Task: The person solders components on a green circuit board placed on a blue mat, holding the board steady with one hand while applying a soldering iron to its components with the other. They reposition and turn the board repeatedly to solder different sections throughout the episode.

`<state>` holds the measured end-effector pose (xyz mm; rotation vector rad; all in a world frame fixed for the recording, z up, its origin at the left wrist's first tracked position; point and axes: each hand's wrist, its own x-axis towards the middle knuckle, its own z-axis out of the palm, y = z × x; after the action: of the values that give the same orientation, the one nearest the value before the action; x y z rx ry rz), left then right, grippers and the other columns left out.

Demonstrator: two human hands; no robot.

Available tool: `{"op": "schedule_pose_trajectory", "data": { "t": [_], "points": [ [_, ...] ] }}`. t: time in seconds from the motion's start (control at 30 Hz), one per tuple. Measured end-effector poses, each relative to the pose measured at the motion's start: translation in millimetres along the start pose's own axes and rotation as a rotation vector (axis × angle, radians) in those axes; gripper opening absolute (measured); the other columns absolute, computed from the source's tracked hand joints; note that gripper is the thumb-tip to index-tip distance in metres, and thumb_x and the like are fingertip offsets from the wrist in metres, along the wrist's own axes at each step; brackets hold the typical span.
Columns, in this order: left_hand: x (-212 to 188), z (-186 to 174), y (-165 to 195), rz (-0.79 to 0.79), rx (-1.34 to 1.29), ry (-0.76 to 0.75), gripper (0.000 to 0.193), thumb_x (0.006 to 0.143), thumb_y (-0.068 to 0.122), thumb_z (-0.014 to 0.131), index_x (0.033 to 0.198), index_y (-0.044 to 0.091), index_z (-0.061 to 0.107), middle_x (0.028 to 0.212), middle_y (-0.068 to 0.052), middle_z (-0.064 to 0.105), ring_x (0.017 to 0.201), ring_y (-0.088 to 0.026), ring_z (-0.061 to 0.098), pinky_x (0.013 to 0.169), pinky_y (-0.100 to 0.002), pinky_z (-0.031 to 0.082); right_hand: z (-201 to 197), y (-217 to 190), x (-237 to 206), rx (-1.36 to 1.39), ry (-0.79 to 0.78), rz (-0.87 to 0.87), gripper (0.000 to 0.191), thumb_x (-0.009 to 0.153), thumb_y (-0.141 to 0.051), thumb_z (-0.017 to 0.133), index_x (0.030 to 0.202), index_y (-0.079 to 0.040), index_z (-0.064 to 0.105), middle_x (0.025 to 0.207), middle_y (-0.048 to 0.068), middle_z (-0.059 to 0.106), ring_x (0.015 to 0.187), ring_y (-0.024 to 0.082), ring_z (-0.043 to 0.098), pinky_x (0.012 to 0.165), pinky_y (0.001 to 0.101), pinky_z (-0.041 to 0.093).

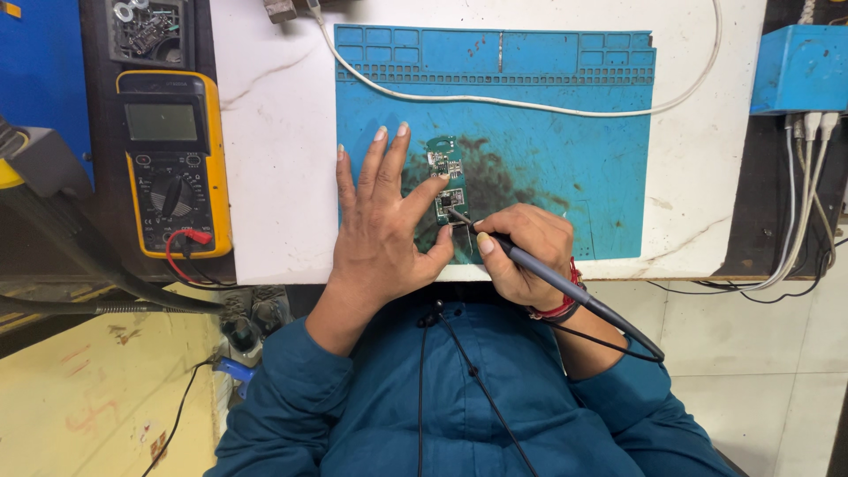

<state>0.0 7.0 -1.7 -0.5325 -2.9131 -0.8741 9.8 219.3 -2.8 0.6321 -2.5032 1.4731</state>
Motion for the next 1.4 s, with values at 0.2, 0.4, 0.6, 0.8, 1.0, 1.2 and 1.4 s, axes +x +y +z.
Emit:
{"op": "schedule_pose_trajectory", "data": {
  "t": [0.2,0.4,0.6,0.8,1.0,1.2,1.4],
  "points": [
    [0.4,0.5,-0.1,-0.001,-0.001,-0.004,0.048,0.080,0.037,0.077,0.122,0.016,0.073,0.164,-0.025,0.030,0.156,-0.039,0.019,0.127,-0.064,0.001,0.1,0.6,0.7,0.003,0.003,-0.003,0.008,0.091,-0.009,0.070,0.095,-0.003,0.067,0.076,0.010,0.066,0.068,0.027,0.067,0.064,0.0360,0.051],
    [3.6,1.1,1.0,-0.005,0.003,-0.010,0.047,0.079,0.036,0.077,0.121,0.016,0.073,0.164,-0.024,0.030,0.156,-0.039,0.020,0.126,-0.065,0.002,-1.9,3.5,1.5,0.002,-0.003,-0.001,0.008,0.091,-0.009,0.070,0.095,-0.002,0.067,0.075,0.010,0.066,0.066,0.026,0.066,0.062,0.0361,0.050],
    [11.8,5.1,4.1,-0.007,0.003,-0.008,0.048,0.080,0.037,0.077,0.123,0.015,0.072,0.164,-0.025,0.031,0.156,-0.040,0.021,0.127,-0.064,0.002,-8.4,10.0,4.8,-0.012,-0.010,-0.001,0.008,0.091,-0.009,0.070,0.095,-0.003,0.067,0.077,0.011,0.066,0.068,0.027,0.067,0.063,0.0366,0.050],
    [18.0,6.8,3.8,-0.003,0.000,-0.003,0.048,0.080,0.037,0.077,0.123,0.015,0.072,0.164,-0.025,0.031,0.156,-0.040,0.021,0.127,-0.064,0.002,-9.9,13.7,10.4,-0.006,-0.002,-0.014,0.008,0.092,-0.009,0.069,0.096,-0.003,0.067,0.079,0.011,0.067,0.070,0.028,0.067,0.065,0.0364,0.051],
    [21.6,6.2,2.8,0.001,-0.006,0.001,0.049,0.079,0.036,0.078,0.123,0.016,0.073,0.164,-0.025,0.031,0.156,-0.040,0.021,0.127,-0.064,0.002,-10.6,15.2,11.6,-0.013,-0.009,-0.011,0.008,0.091,-0.009,0.069,0.096,-0.002,0.067,0.079,0.011,0.067,0.070,0.028,0.067,0.064,0.0367,0.051],
    [31.4,11.7,4.9,-0.001,-0.004,0.000,0.049,0.079,0.036,0.078,0.123,0.015,0.072,0.164,-0.025,0.031,0.156,-0.040,0.021,0.127,-0.064,0.002,-16.6,23.9,18.0,-0.005,-0.007,-0.020,0.009,0.091,-0.008,0.069,0.097,-0.002,0.067,0.080,0.011,0.068,0.071,0.028,0.068,0.065,0.0366,0.052],
    [38.1,17.4,4.7,0.005,-0.007,0.003,0.049,0.078,0.036,0.078,0.122,0.015,0.073,0.164,-0.025,0.032,0.156,-0.039,0.021,0.127,-0.064,0.002,-18.5,30.5,20.1,-0.008,-0.005,-0.018,0.008,0.090,-0.008,0.070,0.096,-0.003,0.067,0.081,0.012,0.069,0.071,0.028,0.069,0.065,0.0363,0.052]
  ]
}}
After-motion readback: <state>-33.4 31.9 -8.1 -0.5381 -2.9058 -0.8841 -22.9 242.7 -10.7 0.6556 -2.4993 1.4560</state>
